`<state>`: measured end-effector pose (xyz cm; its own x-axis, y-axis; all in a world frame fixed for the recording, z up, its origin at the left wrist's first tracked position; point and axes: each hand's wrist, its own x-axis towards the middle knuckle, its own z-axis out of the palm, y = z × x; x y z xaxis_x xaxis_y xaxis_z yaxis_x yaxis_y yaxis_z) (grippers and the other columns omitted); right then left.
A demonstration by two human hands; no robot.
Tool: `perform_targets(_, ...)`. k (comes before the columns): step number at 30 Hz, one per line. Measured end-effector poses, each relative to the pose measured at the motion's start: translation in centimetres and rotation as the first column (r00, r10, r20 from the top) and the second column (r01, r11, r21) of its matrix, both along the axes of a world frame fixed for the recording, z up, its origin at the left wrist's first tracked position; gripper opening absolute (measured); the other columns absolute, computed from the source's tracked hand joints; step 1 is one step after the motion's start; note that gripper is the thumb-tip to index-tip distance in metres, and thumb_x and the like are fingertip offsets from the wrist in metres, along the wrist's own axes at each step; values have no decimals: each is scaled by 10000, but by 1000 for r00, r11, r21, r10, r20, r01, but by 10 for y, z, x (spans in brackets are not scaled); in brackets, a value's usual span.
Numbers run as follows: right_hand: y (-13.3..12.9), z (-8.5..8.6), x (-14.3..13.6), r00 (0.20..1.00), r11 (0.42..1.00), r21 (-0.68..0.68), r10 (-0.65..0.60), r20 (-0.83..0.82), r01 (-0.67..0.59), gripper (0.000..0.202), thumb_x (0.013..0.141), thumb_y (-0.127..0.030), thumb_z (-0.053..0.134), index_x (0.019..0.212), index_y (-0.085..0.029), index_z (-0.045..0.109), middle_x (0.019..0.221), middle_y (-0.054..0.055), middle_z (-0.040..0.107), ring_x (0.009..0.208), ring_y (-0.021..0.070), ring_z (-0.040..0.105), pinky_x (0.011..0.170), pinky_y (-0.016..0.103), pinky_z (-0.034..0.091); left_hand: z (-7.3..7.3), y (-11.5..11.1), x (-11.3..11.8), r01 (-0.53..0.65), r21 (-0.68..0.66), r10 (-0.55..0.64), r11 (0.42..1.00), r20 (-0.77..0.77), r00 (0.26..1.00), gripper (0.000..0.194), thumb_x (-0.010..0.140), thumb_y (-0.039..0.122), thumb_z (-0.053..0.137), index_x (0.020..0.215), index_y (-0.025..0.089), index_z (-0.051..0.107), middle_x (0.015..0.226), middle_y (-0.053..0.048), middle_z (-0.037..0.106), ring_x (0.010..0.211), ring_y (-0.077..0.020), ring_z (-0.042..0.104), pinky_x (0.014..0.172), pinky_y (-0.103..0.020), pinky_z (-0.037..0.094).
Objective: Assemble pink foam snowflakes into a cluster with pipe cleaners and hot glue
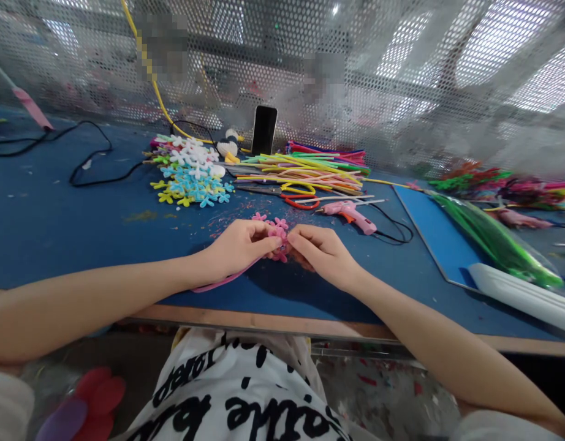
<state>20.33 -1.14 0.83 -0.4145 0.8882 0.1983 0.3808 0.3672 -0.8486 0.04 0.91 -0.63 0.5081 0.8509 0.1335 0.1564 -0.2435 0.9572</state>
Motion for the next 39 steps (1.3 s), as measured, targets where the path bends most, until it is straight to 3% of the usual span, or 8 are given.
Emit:
perform_targets(3,-2,-1,-5,999,999,-29,-38,17,39,359,941,-336,534,621,-173,539,516,-48,469,450,55,385,419,197,273,1,-3,0,-16,125,31,992,-117,993,213,859,322,609,766,140,669,667,11,640,610,-109,534,591,-225,400)
perform_targets(6,-2,-4,-7,996,974,-218,-66,-61,51,348,924,-371,544,630,-184,535,450,-73,407,380,55,327,380,205,233,2,-6,-1,-35,249,78,968,-161,984,175,851,293,627,793,142,694,645,24,626,591,-103,501,563,-226,364)
perform_targets(10,0,-7,-3,984,961,-276,-71,-161,24,383,964,-435,474,677,-192,549,497,-48,471,407,79,395,383,212,279,-2,-6,0,-9,80,6,997,33,999,213,889,339,650,851,141,718,777,-12,727,693,-123,621,673,-232,469)
perform_targets(14,-1,-5,-1,992,995,-83,-60,-109,52,335,980,-430,487,761,-190,566,596,-36,516,485,82,437,441,216,336,-6,-4,2,-20,-117,51,993,264,963,245,818,382,764,864,143,745,844,-28,755,763,-141,664,766,-261,519)
perform_targets(17,-4,-3,-3,995,992,91,-90,-33,93,247,957,-359,553,788,-181,576,610,-43,516,504,72,411,471,217,320,-6,-5,4,-41,-208,102,977,294,950,266,743,382,837,823,141,757,820,-27,751,762,-141,660,789,-271,526)
perform_targets(20,-4,-1,-3,998,988,147,-54,16,51,224,943,-294,549,752,-177,566,622,-37,524,532,73,419,492,214,330,-5,-5,4,-47,-265,132,963,314,940,284,746,390,833,861,140,765,838,-36,752,745,-140,656,768,-280,527)
perform_targets(29,0,-6,-6,992,991,-83,-112,-55,108,280,880,-450,674,851,-177,621,633,-24,609,487,83,520,433,195,417,-5,-5,5,-65,-259,154,964,341,927,278,720,364,854,838,142,735,812,-19,731,735,-135,659,776,-286,542)
perform_targets(39,0,-4,-7,997,981,-192,-35,-71,21,248,869,-386,671,763,-166,631,638,-10,630,446,70,513,383,178,436,-9,-2,3,-82,-171,117,982,212,970,259,832,394,735,856,136,725,772,-18,707,695,-117,604,685,-246,495)
